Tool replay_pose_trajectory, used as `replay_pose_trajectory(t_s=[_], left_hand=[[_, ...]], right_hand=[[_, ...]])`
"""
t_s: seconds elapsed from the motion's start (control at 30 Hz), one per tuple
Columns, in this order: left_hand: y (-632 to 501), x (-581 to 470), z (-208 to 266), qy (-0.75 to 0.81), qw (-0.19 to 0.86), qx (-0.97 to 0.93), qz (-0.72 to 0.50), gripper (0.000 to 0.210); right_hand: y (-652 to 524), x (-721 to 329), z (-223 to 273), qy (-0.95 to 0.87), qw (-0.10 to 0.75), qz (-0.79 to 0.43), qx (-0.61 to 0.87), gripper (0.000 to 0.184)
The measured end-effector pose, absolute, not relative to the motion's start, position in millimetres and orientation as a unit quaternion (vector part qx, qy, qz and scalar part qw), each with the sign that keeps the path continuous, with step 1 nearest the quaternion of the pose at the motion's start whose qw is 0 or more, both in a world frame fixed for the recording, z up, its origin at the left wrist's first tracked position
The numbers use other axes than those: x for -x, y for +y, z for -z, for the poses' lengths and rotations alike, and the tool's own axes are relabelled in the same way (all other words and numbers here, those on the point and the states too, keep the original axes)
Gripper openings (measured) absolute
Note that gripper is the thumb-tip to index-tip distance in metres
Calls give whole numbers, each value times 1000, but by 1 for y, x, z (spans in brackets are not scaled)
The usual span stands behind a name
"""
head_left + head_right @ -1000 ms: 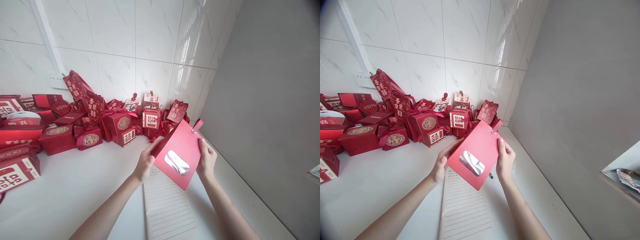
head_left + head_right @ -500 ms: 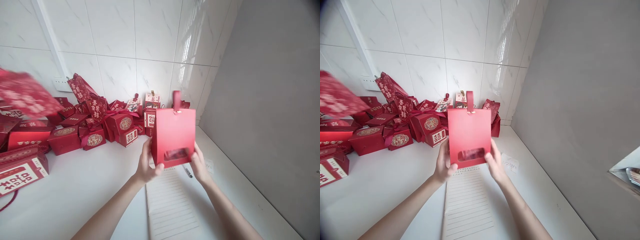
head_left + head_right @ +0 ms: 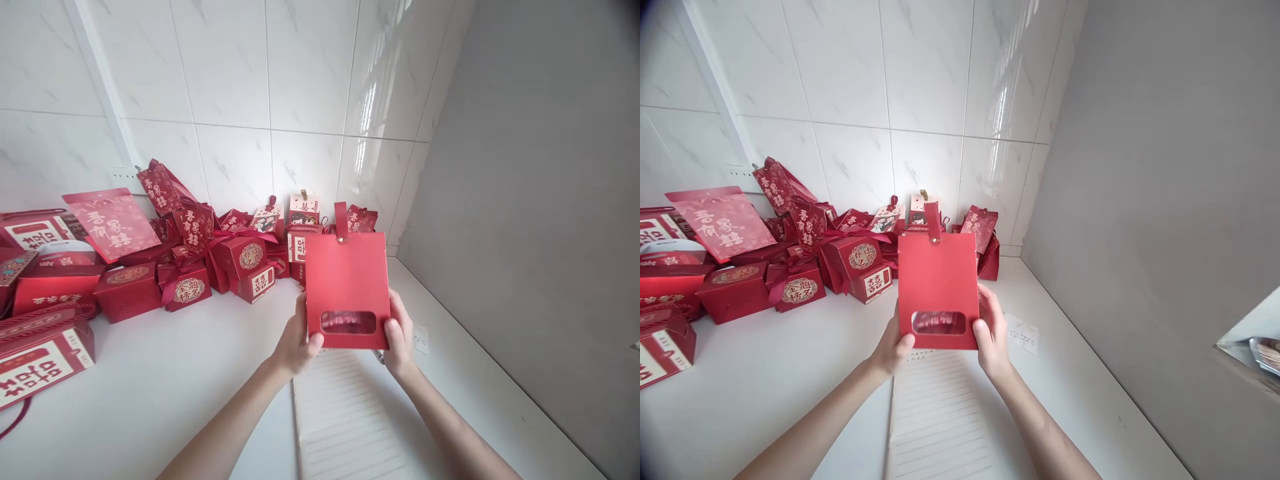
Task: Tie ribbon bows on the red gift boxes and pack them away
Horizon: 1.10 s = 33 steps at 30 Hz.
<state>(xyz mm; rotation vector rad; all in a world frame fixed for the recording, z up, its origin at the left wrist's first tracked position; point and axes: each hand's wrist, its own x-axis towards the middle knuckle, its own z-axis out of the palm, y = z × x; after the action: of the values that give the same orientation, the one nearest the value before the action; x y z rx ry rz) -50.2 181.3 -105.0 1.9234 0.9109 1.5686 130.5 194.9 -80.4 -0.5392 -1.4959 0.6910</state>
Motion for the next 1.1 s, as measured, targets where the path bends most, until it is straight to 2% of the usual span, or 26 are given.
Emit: replay_pose_trajectory(t_s=[0.23,0.53,0.67,0.77,0.87,1.1], left_hand=[[177,50,103,295,188,-742,-571,66],[180,50,103,282,148,-742,-590,61],[182,58,102,360,119,-772,-510,59],[184,61,101,392,93,-816,-414,63],[184,60,102,408,93,-836,-355,65],[183,58,102,422,115,-836,-332,63]], right_hand=[[194,-130,86,-673,654,-304,166,48],[196,-135,86,-691,632,-306,170,51],[206,-140,77,-640,616,-410,205,55],[212,-142,70,-520,653,-485,261,50],[212,-142,65,-429,693,-490,308,38],[208,-141,60,-418,694,-499,307,37]])
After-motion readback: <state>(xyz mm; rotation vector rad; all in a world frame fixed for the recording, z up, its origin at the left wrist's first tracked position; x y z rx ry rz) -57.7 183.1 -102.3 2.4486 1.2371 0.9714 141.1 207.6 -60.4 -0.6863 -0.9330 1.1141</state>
